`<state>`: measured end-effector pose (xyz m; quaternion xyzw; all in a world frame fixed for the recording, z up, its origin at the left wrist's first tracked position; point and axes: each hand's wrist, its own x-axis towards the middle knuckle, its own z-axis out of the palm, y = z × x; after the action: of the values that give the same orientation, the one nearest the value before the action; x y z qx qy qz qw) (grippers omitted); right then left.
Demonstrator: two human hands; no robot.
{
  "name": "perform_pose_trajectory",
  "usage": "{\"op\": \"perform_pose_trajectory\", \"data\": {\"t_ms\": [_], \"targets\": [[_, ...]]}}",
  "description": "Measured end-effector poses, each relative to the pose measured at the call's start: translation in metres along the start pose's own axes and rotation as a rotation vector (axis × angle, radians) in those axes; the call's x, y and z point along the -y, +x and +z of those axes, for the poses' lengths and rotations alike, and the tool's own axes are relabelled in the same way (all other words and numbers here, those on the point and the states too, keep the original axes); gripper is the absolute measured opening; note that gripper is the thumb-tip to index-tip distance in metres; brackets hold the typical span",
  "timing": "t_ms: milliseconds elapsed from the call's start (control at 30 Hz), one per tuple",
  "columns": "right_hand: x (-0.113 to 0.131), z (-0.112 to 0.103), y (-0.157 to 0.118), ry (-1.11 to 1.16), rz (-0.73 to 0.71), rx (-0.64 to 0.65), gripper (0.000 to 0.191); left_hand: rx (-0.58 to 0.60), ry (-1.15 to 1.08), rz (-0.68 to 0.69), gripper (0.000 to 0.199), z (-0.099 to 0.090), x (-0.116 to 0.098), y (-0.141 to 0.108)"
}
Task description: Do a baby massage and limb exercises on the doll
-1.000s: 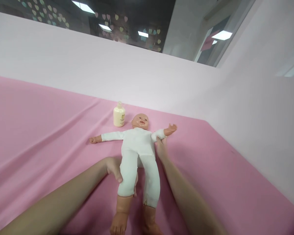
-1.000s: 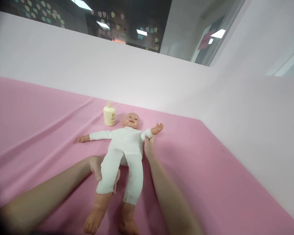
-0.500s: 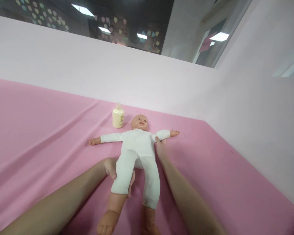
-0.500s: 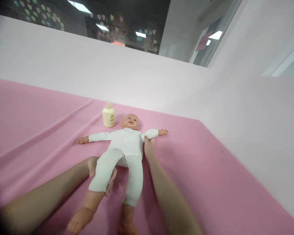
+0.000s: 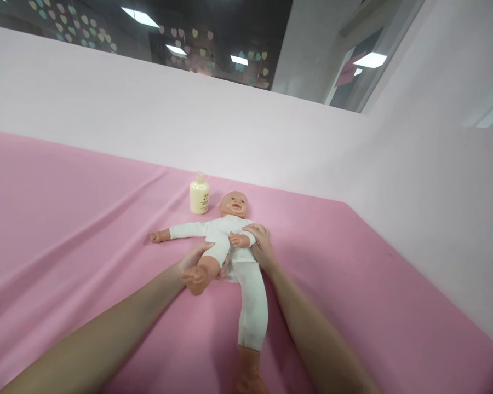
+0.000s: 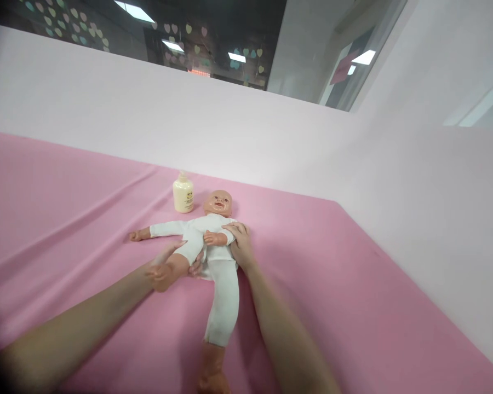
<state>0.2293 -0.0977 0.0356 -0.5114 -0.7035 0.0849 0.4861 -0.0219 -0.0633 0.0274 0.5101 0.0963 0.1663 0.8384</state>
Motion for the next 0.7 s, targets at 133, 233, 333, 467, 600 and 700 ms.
{"op": "perform_pose_trajectory", "data": {"t_ms": [133, 233, 333, 467, 600, 700], "targets": [[0.003, 0.002, -0.001, 0.158, 0.108, -0.100, 0.038, 0.261, -0.098, -0.050, 0.061, 0.002, 0.001, -0.010], [0.004, 0.006, 0.000, 0.359, 0.262, -0.237, 0.038, 0.530, 0.000, -0.132, 0.063, 0.008, -0.004, -0.014], [0.001, 0.009, 0.002, 0.509, 0.387, -0.359, 0.045, 0.706, 0.123, -0.200, 0.062, 0.014, -0.010, -0.011], [-0.006, 0.008, 0.006, 0.559, 0.547, -0.452, 0.049, 0.781, 0.235, -0.222, 0.065, 0.016, -0.015, -0.005], [-0.009, 0.004, 0.009, 0.565, 0.664, -0.504, 0.051, 0.725, 0.339, -0.219, 0.061, 0.019, -0.019, -0.006], [-0.012, 0.003, 0.009, 0.574, 0.713, -0.515, 0.049, 0.692, 0.331, -0.168, 0.057, 0.022, -0.023, -0.007]]}}
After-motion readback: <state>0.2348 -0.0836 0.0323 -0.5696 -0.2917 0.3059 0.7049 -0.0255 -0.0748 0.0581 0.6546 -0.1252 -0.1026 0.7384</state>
